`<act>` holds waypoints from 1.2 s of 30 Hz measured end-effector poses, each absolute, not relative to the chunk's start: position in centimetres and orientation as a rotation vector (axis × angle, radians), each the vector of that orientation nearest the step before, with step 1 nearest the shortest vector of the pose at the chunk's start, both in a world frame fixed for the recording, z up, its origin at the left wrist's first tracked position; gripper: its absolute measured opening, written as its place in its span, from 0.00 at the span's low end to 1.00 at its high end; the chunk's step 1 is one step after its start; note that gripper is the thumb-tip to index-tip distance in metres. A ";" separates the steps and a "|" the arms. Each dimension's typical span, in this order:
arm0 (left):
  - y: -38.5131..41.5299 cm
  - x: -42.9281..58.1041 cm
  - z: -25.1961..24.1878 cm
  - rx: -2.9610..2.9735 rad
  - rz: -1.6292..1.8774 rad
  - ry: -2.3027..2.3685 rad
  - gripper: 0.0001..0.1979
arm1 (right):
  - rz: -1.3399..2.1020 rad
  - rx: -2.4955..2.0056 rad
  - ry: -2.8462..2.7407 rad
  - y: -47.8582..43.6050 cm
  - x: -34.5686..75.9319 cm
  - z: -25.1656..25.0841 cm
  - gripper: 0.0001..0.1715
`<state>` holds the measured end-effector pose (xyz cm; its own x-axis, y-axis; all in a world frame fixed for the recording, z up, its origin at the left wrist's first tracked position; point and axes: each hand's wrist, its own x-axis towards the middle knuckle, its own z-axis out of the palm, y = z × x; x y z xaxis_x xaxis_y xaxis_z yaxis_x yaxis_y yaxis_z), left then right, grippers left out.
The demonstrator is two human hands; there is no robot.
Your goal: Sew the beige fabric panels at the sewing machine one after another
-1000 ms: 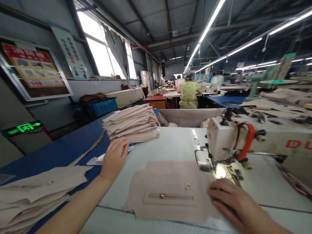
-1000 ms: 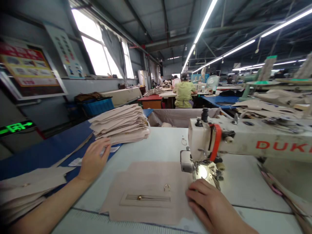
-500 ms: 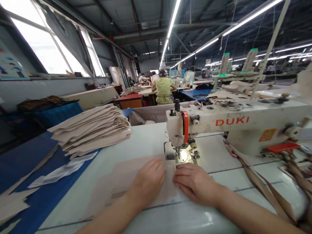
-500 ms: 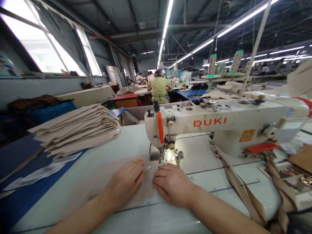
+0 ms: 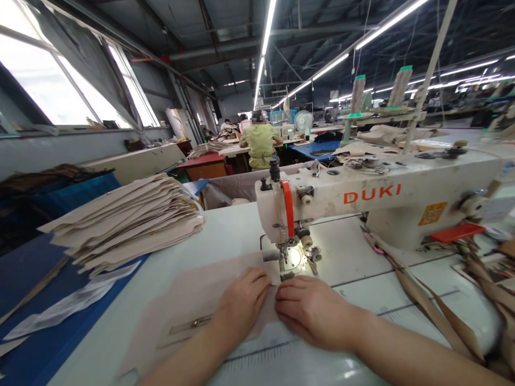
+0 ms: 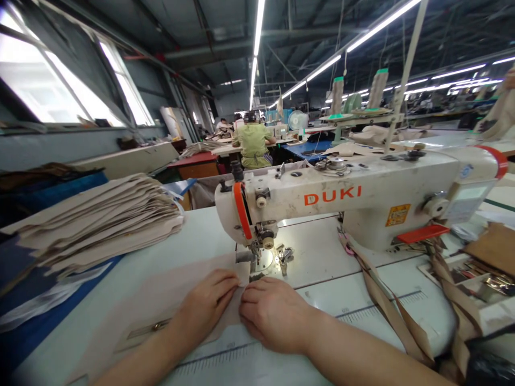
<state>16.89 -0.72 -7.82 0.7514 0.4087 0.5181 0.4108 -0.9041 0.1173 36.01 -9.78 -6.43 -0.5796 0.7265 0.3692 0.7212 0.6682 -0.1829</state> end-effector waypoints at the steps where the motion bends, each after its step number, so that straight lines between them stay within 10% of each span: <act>1: -0.5 17.0 -7.9 -2.923 -0.863 -0.671 0.14 | 0.010 -1.141 -2.465 -9.7 36.0 -6.5 0.11; 14: 0.0 17.1 -7.7 -2.803 -0.425 -0.499 0.17 | -0.026 -1.144 -2.533 -9.9 35.9 -6.5 0.11; 36: 0.7 16.7 -8.7 -2.638 -0.786 -0.268 0.23 | -0.103 -1.071 -2.607 -9.4 35.5 -6.9 0.09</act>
<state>16.74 0.68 -8.71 0.8259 0.0740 0.5589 0.2829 -0.9120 -0.2972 35.46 -9.38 -6.92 -0.6676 0.6726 0.3192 0.6956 0.7163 -0.0546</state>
